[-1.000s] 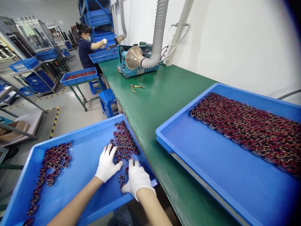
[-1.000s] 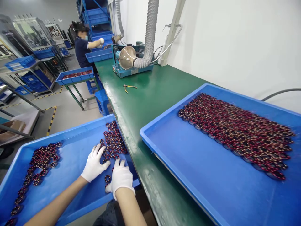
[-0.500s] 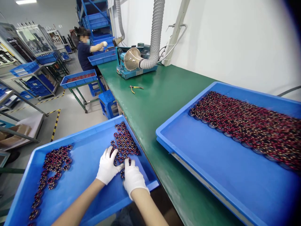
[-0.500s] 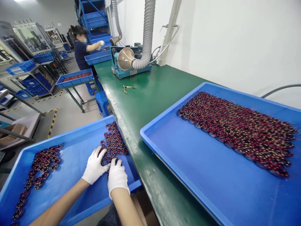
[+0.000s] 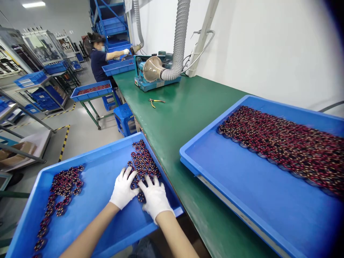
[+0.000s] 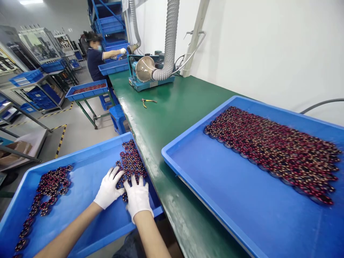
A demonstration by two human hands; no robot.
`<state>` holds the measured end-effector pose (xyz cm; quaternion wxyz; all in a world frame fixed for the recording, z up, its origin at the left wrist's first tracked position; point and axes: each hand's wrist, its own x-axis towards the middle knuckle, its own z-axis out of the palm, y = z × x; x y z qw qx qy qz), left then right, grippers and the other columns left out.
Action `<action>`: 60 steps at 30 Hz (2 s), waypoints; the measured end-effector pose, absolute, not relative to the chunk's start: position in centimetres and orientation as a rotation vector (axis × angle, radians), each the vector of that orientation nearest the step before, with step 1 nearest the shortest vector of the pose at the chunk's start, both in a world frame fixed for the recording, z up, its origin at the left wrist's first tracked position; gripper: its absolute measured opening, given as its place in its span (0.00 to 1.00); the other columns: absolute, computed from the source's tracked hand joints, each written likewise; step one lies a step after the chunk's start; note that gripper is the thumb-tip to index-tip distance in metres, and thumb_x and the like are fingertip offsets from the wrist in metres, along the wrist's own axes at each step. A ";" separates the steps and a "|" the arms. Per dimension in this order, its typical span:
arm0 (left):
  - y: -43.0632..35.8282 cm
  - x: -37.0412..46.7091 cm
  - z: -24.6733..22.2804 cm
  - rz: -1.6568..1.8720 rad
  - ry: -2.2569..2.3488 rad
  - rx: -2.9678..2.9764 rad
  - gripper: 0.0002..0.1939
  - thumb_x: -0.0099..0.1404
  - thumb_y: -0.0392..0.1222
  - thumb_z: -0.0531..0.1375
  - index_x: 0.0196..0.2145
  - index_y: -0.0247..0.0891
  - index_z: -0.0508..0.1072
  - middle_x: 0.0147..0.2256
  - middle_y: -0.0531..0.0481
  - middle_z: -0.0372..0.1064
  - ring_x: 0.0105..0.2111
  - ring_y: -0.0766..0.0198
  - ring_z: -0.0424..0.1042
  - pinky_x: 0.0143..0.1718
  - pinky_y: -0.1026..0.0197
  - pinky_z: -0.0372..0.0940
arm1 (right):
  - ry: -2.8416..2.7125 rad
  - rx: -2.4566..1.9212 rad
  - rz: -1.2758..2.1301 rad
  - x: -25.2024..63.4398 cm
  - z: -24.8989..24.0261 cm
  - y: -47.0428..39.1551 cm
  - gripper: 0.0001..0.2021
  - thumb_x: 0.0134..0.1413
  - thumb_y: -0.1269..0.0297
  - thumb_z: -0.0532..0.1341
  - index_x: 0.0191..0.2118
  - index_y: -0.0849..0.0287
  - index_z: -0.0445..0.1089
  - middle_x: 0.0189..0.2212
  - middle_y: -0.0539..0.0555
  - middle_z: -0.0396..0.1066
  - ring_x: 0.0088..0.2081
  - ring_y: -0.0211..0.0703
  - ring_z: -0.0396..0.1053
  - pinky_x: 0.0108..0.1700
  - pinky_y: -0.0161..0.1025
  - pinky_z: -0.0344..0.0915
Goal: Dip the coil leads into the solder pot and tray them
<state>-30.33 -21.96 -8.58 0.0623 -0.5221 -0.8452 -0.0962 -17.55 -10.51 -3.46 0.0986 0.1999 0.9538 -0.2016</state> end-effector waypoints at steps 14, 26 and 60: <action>-21.8 -30.0 -7.0 -0.249 -2.556 -1.585 0.18 0.56 0.43 0.60 0.44 0.37 0.66 0.47 0.43 0.63 0.45 0.52 0.62 0.42 0.51 0.61 | 2.791 0.497 -0.569 -18.5 -2.7 -10.3 0.36 0.30 0.61 0.72 0.51 0.52 0.62 0.58 0.57 0.55 0.50 0.62 0.61 0.39 0.52 0.67; -21.3 -30.3 -7.6 -0.233 -2.569 -1.532 0.12 0.56 0.43 0.60 0.37 0.36 0.68 0.45 0.44 0.64 0.43 0.54 0.63 0.41 0.52 0.61 | 2.696 0.601 -0.621 -18.8 -2.9 -10.8 0.51 0.21 0.60 0.75 0.57 0.58 0.54 0.57 0.66 0.53 0.49 0.60 0.62 0.39 0.50 0.70; -20.8 -34.2 -7.3 -1.109 -2.774 -1.283 0.13 0.62 0.49 0.58 0.37 0.35 0.70 0.38 0.48 0.69 0.39 0.60 0.68 0.44 0.50 0.63 | 2.600 0.820 -0.719 -21.4 -3.8 -11.8 0.32 0.39 0.55 0.69 0.53 0.38 0.58 0.59 0.62 0.48 0.47 0.60 0.64 0.30 0.46 0.69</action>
